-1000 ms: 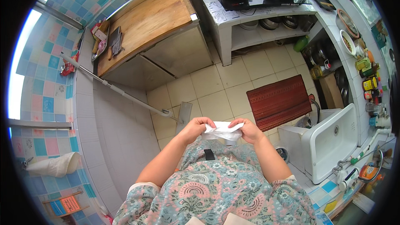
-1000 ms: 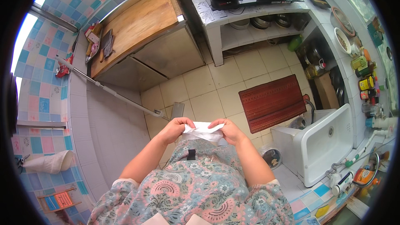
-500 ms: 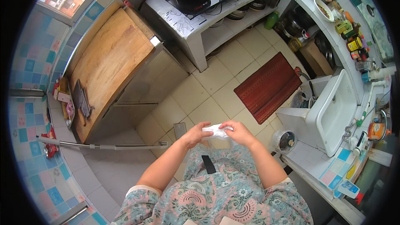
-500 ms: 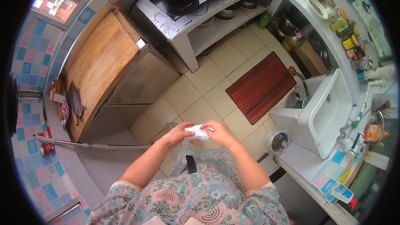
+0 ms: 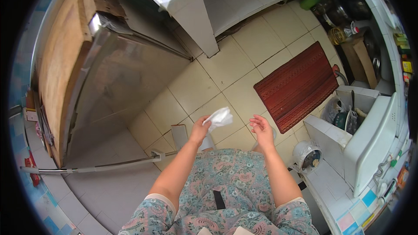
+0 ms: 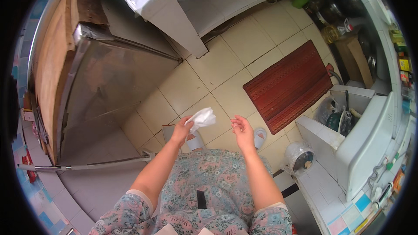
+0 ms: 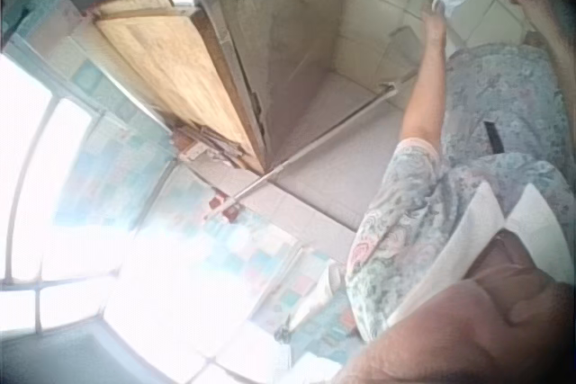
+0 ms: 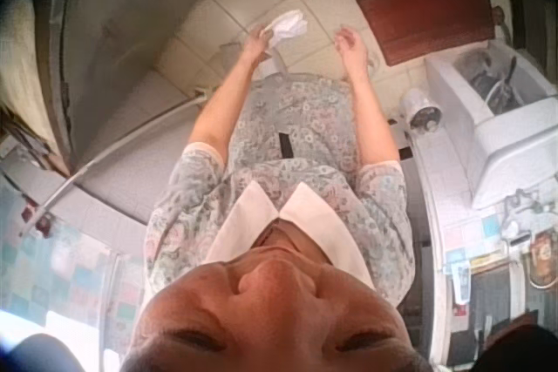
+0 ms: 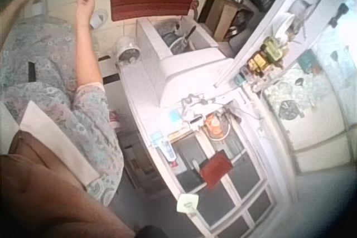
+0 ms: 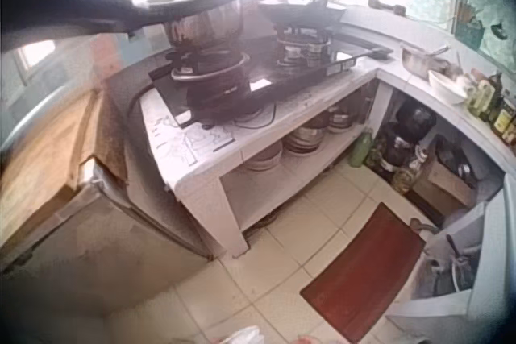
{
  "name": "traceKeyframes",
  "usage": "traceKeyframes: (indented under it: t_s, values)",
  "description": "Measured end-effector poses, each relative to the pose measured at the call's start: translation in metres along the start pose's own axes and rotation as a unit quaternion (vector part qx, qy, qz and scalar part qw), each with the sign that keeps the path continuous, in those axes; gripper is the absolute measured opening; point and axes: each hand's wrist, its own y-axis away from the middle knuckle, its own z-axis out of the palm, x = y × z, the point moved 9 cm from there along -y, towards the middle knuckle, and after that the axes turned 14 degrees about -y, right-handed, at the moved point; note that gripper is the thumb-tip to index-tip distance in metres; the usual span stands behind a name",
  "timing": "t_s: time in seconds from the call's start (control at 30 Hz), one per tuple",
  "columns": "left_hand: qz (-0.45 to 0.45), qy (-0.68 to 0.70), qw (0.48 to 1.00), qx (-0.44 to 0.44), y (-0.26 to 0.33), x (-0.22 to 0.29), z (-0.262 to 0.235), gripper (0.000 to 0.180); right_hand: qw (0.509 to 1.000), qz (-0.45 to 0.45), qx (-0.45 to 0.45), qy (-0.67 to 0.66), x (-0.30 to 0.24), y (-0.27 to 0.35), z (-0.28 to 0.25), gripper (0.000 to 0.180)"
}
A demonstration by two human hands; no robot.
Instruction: The person mops the floor in a bathroom and a living room using a flat mop. They then move to the kitchen, where they wipe a specific spot on the tiled floor with a tissue and discard it. Finally, they continue mopping the kitchen floor around the sink and stove area.
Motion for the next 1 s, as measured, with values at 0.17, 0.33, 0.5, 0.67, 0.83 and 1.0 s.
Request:
traceKeyframes:
  t_s: [0.17,0.33,0.5,0.67,0.83,1.0]
  values:
    - [0.061,-0.126,0.967,0.214,-0.149,-0.114,-0.043,0.032,0.999,0.044,0.013,0.005,0.088,-0.064,-0.049,0.032]
    - [0.052,-0.208,0.923,0.32,-0.216,-0.107,-0.075,0.031,0.992,0.065,-0.051,0.091,0.147,-0.143,-0.064,0.028]
    - [0.172,-0.236,0.871,0.395,-0.305,-0.113,-0.084,0.04,0.978,0.018,-0.143,0.154,0.145,-0.201,-0.059,0.025]
    - [0.286,-0.369,0.831,0.303,-0.363,-0.121,-0.031,0.055,0.971,0.012,-0.153,0.182,0.146,-0.23,-0.08,0.022]
    - [0.273,-0.404,0.818,0.304,-0.35,-0.146,0.018,0.056,0.966,0.01,-0.167,0.197,0.138,-0.252,-0.079,0.02]
    - [0.194,-0.333,0.851,0.358,-0.352,-0.146,0.098,0.055,0.961,0.029,-0.216,0.17,0.134,-0.258,-0.05,0.02]
